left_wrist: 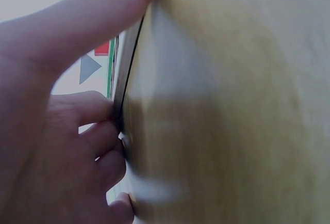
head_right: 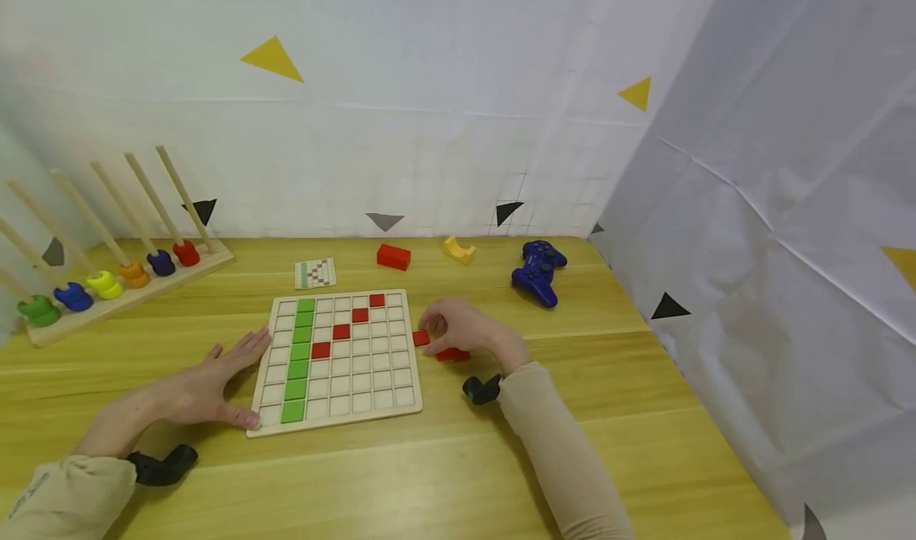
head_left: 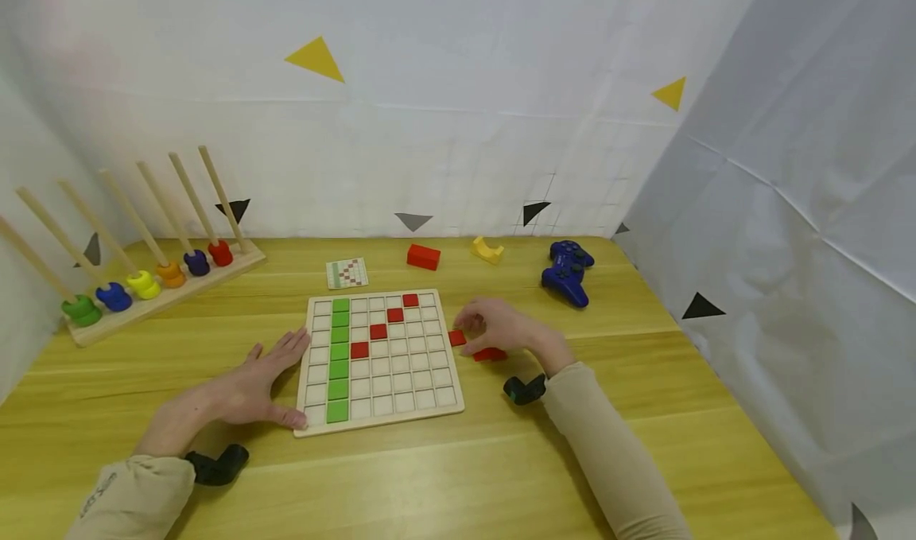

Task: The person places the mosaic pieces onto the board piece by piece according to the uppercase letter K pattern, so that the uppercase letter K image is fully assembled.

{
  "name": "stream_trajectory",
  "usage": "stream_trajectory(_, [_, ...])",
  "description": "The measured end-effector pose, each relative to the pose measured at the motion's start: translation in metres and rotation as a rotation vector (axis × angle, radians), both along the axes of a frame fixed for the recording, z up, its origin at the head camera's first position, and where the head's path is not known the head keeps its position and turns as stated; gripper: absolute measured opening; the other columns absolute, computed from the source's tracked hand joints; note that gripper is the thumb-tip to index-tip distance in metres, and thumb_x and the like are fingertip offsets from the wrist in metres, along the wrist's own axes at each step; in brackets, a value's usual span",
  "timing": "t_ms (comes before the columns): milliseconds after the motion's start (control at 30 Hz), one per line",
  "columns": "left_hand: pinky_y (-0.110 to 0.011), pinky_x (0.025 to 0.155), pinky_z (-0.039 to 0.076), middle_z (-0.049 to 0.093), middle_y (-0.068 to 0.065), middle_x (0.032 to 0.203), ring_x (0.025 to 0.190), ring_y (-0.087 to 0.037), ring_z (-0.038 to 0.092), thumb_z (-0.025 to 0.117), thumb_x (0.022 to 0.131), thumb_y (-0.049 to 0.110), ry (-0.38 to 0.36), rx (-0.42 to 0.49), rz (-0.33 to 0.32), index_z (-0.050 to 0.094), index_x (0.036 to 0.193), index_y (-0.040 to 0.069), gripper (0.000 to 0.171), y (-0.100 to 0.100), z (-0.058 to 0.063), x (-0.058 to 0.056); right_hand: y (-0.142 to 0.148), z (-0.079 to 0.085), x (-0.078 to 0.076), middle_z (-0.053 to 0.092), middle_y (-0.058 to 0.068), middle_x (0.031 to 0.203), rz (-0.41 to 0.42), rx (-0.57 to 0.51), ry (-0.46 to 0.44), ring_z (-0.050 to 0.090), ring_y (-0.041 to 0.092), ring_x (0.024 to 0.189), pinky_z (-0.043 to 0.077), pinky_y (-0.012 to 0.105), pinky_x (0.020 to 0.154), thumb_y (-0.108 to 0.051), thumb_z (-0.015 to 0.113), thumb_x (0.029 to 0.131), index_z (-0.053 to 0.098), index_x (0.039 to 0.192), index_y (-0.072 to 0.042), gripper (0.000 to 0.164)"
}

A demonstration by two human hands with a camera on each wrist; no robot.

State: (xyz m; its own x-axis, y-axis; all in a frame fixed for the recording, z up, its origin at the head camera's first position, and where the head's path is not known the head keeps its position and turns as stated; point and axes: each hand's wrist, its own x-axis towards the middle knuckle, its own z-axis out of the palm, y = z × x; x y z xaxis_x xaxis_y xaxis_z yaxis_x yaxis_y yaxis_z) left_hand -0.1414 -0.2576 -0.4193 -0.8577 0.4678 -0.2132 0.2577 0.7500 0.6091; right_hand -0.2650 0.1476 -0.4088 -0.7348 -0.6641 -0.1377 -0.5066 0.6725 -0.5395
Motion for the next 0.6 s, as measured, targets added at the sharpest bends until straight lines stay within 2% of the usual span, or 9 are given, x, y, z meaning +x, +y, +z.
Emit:
stream_trajectory(333, [-0.072, 0.115, -0.007, 0.003, -0.026, 0.165, 0.151, -0.049, -0.002, 0.083, 0.074, 0.053, 0.004, 0.0, 0.001, 0.013, 0.158, -0.004, 0.123, 0.0003, 0.0011, 0.0005, -0.0007, -0.0048, -0.0001, 0.065, 0.0, 0.104, 0.0, -0.048, -0.014, 0.059, 0.015, 0.093, 0.052, 0.031, 0.086, -0.021, 0.083, 0.083, 0.07, 0.11, -0.013, 0.03])
stream_trajectory(600, [-0.071, 0.115, -0.007, 0.002, -0.025, 0.166, 0.151, -0.048, -0.002, 0.083, 0.074, 0.053, -0.006, -0.004, 0.002, 0.013, 0.158, -0.003, 0.123, 0.0008, 0.0012, 0.0, 0.0013, -0.0072, -0.0015, 0.065, -0.001, 0.098, -0.059, -0.071, -0.057, 0.059, 0.015, 0.088, 0.051, 0.03, 0.082, -0.018, 0.079, 0.087, 0.07, 0.106, -0.014, 0.021])
